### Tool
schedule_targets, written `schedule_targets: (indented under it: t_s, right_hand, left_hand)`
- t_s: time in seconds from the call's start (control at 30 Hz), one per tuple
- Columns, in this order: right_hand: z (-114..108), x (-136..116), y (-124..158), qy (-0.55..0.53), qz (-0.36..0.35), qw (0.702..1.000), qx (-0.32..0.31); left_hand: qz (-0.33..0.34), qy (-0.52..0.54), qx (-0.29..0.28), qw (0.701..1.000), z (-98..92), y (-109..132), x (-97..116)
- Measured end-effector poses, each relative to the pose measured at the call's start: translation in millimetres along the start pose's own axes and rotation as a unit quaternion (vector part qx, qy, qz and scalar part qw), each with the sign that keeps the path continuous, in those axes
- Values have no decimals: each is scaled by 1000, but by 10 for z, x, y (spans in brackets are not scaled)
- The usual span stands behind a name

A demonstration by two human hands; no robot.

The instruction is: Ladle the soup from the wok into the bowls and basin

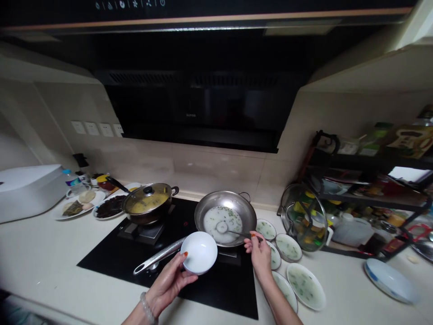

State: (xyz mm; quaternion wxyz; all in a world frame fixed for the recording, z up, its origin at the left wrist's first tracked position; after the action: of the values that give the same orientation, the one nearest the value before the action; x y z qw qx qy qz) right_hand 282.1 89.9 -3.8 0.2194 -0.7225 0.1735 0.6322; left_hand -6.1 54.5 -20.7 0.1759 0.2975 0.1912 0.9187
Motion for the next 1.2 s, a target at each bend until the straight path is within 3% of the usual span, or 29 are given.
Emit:
schedule_targets:
  t_s: [0.4,0.8,1.2]
  right_hand:
    - [-99,-205,93,90,-78,992,-34]
    - [-191,29,9,25,-30,999,-10]
    - [-257,-25,35,-30,22,999,-15]
  left_hand:
    - [2,-3,16,1000,-18,17,-53]
    - [4,3,17,1000,-55,34,-81]
    - [-6,17,10,1000,3,27,-129]
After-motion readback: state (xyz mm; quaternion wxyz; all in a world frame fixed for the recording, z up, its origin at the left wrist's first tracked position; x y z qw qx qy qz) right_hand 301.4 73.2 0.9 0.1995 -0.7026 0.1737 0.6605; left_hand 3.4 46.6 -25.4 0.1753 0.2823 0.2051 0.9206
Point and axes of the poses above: each hand's wrist, its own y-axis away from the middle knuckle, its own z-axis out of the palm, x = y × z, the point moved 5 cm from there along -y, towards the middle knuckle, and after that the axes turned 12 degrees about y, right-handed, at the moved point
